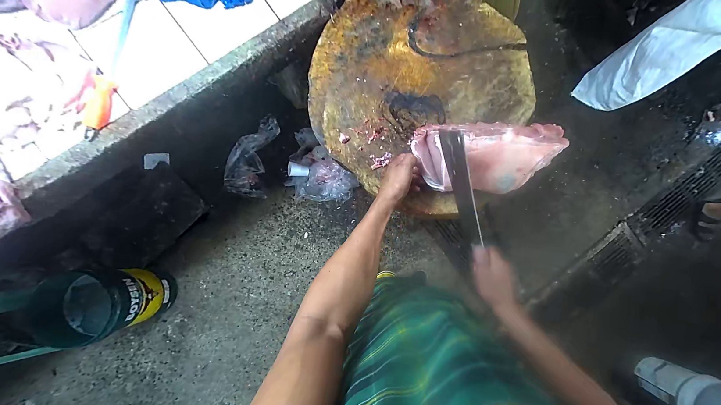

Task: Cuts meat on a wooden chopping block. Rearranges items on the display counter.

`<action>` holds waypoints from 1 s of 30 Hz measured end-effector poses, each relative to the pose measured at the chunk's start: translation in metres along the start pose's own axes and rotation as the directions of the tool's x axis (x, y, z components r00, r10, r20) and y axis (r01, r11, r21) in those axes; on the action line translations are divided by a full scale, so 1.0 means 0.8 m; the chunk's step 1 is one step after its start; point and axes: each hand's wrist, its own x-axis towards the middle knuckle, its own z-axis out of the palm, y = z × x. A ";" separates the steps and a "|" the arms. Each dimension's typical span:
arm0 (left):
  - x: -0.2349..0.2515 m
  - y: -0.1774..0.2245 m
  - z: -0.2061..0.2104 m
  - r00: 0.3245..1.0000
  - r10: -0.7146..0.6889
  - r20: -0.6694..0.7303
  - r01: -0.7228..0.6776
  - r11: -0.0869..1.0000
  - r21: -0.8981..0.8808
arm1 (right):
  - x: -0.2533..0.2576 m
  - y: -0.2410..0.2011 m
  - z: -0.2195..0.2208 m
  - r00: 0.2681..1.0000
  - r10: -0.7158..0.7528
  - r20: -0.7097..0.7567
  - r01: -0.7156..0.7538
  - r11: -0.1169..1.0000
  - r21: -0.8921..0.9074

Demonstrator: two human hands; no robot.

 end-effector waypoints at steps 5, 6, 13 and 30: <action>-0.013 0.004 0.010 0.990 0.109 0.092 -0.124 0.977 0.172 | 0.097 -0.110 0.002 0.999 0.035 -0.004 -0.035 0.999 -0.032; -0.017 0.007 0.012 0.987 0.135 0.087 -0.152 0.960 0.237 | 0.103 -0.115 0.005 0.998 0.056 0.003 -0.055 0.996 -0.065; -0.011 0.025 0.020 0.972 0.232 -0.037 -0.180 0.838 0.516 | 0.056 -0.088 -0.002 0.981 0.186 0.063 -0.169 0.963 -0.208; 0.002 0.039 -0.042 0.988 0.093 -0.122 -0.039 0.921 0.388 | -0.068 -0.002 -0.044 0.919 0.362 0.157 -0.288 0.887 -0.361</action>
